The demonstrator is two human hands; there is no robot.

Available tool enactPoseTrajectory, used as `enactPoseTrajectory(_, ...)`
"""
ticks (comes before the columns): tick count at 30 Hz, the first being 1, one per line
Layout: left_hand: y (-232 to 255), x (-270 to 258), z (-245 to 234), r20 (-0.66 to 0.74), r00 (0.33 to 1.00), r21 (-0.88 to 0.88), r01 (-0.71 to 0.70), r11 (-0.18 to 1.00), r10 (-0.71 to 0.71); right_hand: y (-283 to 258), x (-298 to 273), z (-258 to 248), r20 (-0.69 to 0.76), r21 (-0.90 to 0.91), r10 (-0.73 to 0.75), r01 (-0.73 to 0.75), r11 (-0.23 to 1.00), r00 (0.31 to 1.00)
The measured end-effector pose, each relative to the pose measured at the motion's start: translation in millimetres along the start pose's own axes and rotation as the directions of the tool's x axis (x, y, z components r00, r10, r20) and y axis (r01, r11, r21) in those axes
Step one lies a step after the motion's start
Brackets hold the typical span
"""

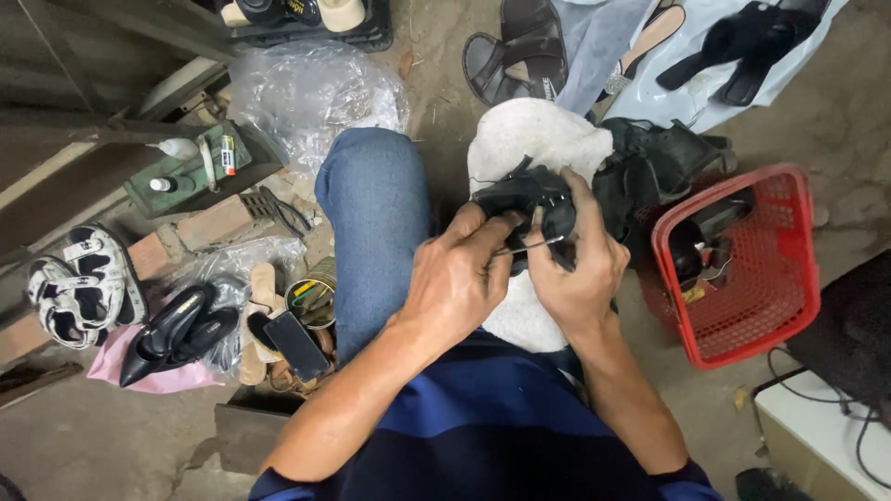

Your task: The person sits on the floor and sews a black shoe using a needle and thread. They repeatedly push the needle through the shoe's upper and pull the thread tight to secure the stitching.

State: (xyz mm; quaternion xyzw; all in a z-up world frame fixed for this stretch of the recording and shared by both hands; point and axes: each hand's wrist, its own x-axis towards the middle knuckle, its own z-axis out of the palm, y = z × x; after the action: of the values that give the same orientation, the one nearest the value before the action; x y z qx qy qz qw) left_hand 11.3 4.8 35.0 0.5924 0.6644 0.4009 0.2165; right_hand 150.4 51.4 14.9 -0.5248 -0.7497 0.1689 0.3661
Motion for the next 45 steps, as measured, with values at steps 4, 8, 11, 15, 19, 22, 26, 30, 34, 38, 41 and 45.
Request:
enactPoseTrajectory(4, 12.5, 3.4, -0.6, -0.005, 1.000, 0.075, -0.027, 0.997, 0.028, -6.3, -0.5, -4.7, -0.041, -0.031, -0.016, 0.015, 0.999, 0.999)
enactPoseTrajectory(8, 6.1, 1.9, 2.1, -0.050, 0.997, 0.217, -0.039, 0.975, 0.051, 2.6, -4.3, -8.3, -0.062, -0.008, -0.028, 0.028, 1.000, 0.998)
enactPoseTrajectory(11, -3.4, 2.8, 7.5, -0.093, 0.993, 0.251, -0.045, 0.967, 0.070, 5.1, -7.4, -9.2, -0.059, 0.037, -0.017, 0.020, 0.999, 0.998)
enactPoseTrajectory(15, -10.0, 3.7, 13.8, -0.125, 0.990, 0.262, -0.034, 0.964, 0.068, -2.0, -9.0, -9.3, -0.034, 0.078, 0.029, -0.026, 0.997, 0.999)
enactPoseTrajectory(19, -6.0, 1.8, 13.8, -0.079, 0.995, 0.194, -0.043, 0.980, 0.059, 0.4, -8.5, -13.2, -0.005, 0.142, 0.095, -0.094, 0.985, 0.995)
enactPoseTrajectory(22, -2.8, 1.7, 11.6, -0.066, 0.996, 0.072, -0.053, 0.996, 0.058, 1.9, -9.4, -13.9, 0.014, 0.145, 0.127, -0.128, 0.981, 0.992)
enactPoseTrajectory(26, -3.1, 0.9, 17.2, -0.054, 0.998, 0.072, -0.029, 0.997, 0.032, 1.8, -12.8, -12.2, 0.048, 0.181, 0.163, -0.169, 0.969, 0.985)
enactPoseTrajectory(30, -12.3, -1.1, 23.8, -0.085, 0.996, 0.130, 0.012, 0.991, -0.001, -1.0, -13.3, -10.4, 0.061, 0.216, 0.157, -0.167, 0.962, 0.986)
enactPoseTrajectory(34, -16.6, 15.5, 11.8, -0.010, 1.000, 0.114, -0.004, 0.993, 0.006, 6.8, -11.8, -14.3, 0.090, 0.248, 0.137, -0.156, 0.956, 0.986)
enactPoseTrajectory(38, -17.5, 30.6, 5.9, 0.030, 0.999, -0.050, -0.042, 0.998, 0.044, 9.6, -5.2, -18.1, 0.106, 0.318, 0.142, -0.169, 0.933, 0.984)
enactPoseTrajectory(41, -14.9, 37.2, 3.7, 0.040, 0.992, -0.033, -0.116, 0.993, 0.118, 7.3, -0.5, -24.3, 0.111, 0.314, 0.157, -0.185, 0.931, 0.981)
enactPoseTrajectory(45, -14.2, 39.5, 5.0, 0.032, 0.974, -0.016, -0.222, 0.975, 0.222, 13.7, -3.1, -23.0, 0.093, 0.296, 0.166, -0.186, 0.937, 0.982)
